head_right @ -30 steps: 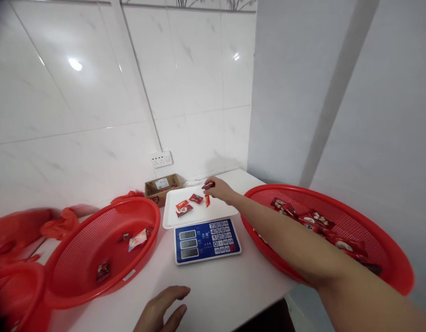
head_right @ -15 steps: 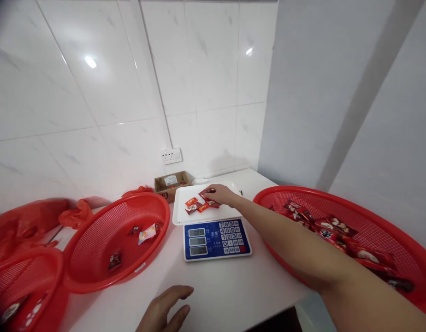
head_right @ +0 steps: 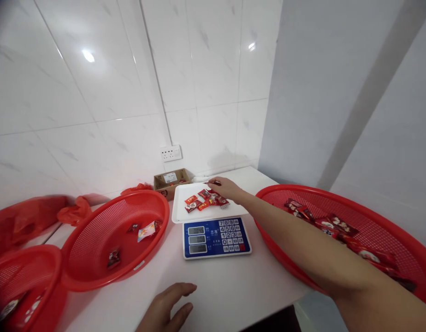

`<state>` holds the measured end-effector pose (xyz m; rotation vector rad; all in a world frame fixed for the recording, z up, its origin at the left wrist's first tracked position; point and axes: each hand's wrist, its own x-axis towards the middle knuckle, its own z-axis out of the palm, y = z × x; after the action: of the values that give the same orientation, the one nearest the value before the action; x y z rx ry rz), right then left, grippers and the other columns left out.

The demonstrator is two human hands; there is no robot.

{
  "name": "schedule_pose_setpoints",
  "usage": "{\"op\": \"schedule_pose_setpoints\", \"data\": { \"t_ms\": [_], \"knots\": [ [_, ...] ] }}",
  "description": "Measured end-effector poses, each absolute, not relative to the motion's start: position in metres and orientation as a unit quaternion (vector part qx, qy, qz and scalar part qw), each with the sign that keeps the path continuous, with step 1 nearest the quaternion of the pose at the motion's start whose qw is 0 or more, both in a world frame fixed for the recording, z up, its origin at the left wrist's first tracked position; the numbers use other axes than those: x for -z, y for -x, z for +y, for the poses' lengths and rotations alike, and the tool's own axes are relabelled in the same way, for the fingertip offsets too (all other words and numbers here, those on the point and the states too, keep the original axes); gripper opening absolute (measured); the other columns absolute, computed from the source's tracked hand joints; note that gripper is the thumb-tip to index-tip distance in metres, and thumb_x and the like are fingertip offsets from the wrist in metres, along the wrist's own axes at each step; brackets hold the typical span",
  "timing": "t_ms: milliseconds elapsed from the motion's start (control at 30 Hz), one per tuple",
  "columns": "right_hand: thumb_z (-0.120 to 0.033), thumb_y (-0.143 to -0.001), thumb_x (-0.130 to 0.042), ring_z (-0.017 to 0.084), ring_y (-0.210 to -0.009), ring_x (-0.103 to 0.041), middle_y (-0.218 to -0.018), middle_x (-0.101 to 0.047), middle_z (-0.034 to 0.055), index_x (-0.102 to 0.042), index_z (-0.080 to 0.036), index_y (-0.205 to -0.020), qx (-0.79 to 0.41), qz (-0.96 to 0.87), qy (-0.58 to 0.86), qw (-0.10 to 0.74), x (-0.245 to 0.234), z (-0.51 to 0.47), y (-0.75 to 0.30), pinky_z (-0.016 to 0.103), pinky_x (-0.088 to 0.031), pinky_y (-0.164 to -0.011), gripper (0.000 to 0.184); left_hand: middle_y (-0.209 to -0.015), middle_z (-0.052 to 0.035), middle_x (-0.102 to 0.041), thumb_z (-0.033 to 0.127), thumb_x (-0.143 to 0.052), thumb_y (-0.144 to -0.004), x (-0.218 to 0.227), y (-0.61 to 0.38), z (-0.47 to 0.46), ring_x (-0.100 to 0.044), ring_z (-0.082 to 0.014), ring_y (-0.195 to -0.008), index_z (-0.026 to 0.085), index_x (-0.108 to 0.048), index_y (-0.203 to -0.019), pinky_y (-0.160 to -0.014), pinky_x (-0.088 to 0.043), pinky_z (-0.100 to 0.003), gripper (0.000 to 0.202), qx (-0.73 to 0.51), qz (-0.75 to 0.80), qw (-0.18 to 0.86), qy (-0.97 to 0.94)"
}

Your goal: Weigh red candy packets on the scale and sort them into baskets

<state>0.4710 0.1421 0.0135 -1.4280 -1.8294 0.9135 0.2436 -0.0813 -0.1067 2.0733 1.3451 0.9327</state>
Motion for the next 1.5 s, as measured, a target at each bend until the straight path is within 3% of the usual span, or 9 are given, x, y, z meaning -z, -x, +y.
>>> {"op": "schedule_pose_setpoints", "data": {
  "t_ms": [233, 467, 767, 867, 1000, 1067, 1267, 1367, 1500],
  "knots": [
    [-0.032, -0.079, -0.055, 0.018, -0.092, -0.059, -0.105, -0.066, 0.0053, -0.063, -0.019, -0.102, -0.255, -0.757, 0.521, 0.301, 0.001, 0.142, -0.457, 0.030, -0.046, -0.082, 0.028, -0.104, -0.0012, -0.069, 0.027, -0.052, -0.081, 0.097, -0.241, -0.080, -0.064, -0.0142, -0.093, 0.028, -0.060, -0.108, -0.084, -0.051, -0.023, 0.028, -0.278, 0.487, 0.263, -0.785],
    [-0.037, -0.077, -0.058, 0.018, -0.091, -0.061, -0.103, -0.067, 0.0046, -0.062, -0.021, -0.105, -0.265, -0.743, 0.520, 0.327, 0.008, 0.146, -0.453, 0.030, -0.048, -0.079, 0.033, -0.114, -0.0003, -0.064, 0.029, -0.049, -0.083, 0.081, -0.243, -0.084, -0.059, -0.0156, -0.104, 0.029, -0.059, -0.111, -0.092, -0.046, -0.027, 0.030, -0.237, 0.526, 0.325, -0.750],
    [-0.027, -0.080, -0.056, 0.018, -0.093, -0.061, -0.110, -0.064, 0.0059, -0.058, -0.021, -0.111, -0.266, -0.736, 0.493, 0.381, -0.013, 0.122, -0.448, 0.035, -0.048, -0.084, 0.031, -0.117, -0.0023, -0.062, 0.035, -0.050, -0.083, 0.079, -0.242, -0.086, -0.055, -0.0198, -0.108, 0.031, -0.060, -0.112, -0.097, -0.041, -0.034, 0.031, -0.253, 0.532, 0.387, -0.709],
    [-0.029, -0.080, -0.055, 0.018, -0.094, -0.060, -0.108, -0.064, 0.0038, -0.060, -0.024, -0.108, -0.275, -0.779, 0.444, 0.347, -0.019, 0.086, -0.451, 0.035, -0.047, -0.085, 0.028, -0.113, -0.0057, -0.063, 0.041, -0.052, -0.081, 0.081, -0.243, -0.086, -0.056, -0.0209, -0.105, 0.028, -0.058, -0.114, -0.096, -0.041, -0.037, 0.035, -0.286, 0.529, 0.447, -0.662],
    [-0.024, -0.078, -0.057, 0.019, -0.101, -0.056, -0.104, -0.063, 0.0051, -0.063, -0.023, -0.106, -0.295, -0.846, 0.359, 0.262, 0.001, 0.019, -0.450, 0.035, -0.045, -0.088, 0.028, -0.108, -0.0106, -0.061, 0.052, -0.052, -0.079, 0.080, -0.254, -0.084, -0.059, -0.0205, -0.094, 0.022, -0.047, -0.125, -0.084, -0.047, -0.038, 0.055, -0.379, 0.456, 0.609, -0.527],
    [-0.022, -0.078, -0.056, 0.022, -0.114, -0.048, -0.116, -0.059, 0.0066, -0.061, -0.024, -0.112, -0.323, -0.850, 0.350, 0.227, 0.023, -0.014, -0.447, 0.038, -0.041, -0.095, 0.034, -0.107, -0.0109, -0.059, 0.053, -0.052, -0.078, 0.079, -0.261, -0.082, -0.060, -0.0196, -0.090, 0.022, -0.045, -0.125, -0.077, -0.050, -0.036, 0.057, -0.415, 0.428, 0.657, -0.462],
    [-0.020, -0.080, -0.051, 0.020, -0.117, -0.046, -0.135, -0.043, 0.0098, -0.046, -0.025, -0.129, -0.435, -0.765, 0.391, 0.269, 0.077, -0.071, -0.441, 0.033, -0.044, -0.092, 0.049, -0.082, -0.0034, -0.062, 0.040, -0.063, -0.074, 0.084, -0.270, -0.080, -0.058, -0.0135, -0.073, 0.017, -0.055, -0.099, -0.065, -0.047, -0.028, 0.035, -0.430, 0.447, 0.677, -0.396],
    [-0.028, -0.082, -0.052, 0.020, -0.111, -0.051, -0.126, -0.051, 0.0094, -0.050, -0.024, -0.123, -0.485, -0.726, 0.391, 0.291, 0.083, -0.078, -0.447, 0.033, -0.045, -0.090, 0.041, -0.074, -0.0016, -0.060, 0.042, -0.066, -0.072, 0.088, -0.271, -0.082, -0.056, -0.0121, -0.066, 0.015, -0.054, -0.087, -0.063, -0.045, -0.027, 0.033, -0.421, 0.442, 0.678, -0.410],
    [-0.039, -0.085, -0.049, 0.018, -0.091, -0.060, -0.098, -0.065, 0.0060, -0.046, -0.022, -0.122, -0.540, -0.649, 0.433, 0.317, 0.085, -0.075, -0.456, 0.035, -0.046, -0.084, 0.041, -0.069, -0.0008, -0.058, 0.042, -0.065, -0.072, 0.092, -0.275, -0.085, -0.050, -0.0096, -0.062, 0.014, -0.054, -0.083, -0.061, -0.039, -0.025, 0.032, -0.422, 0.406, 0.679, -0.444]
  ]
}}
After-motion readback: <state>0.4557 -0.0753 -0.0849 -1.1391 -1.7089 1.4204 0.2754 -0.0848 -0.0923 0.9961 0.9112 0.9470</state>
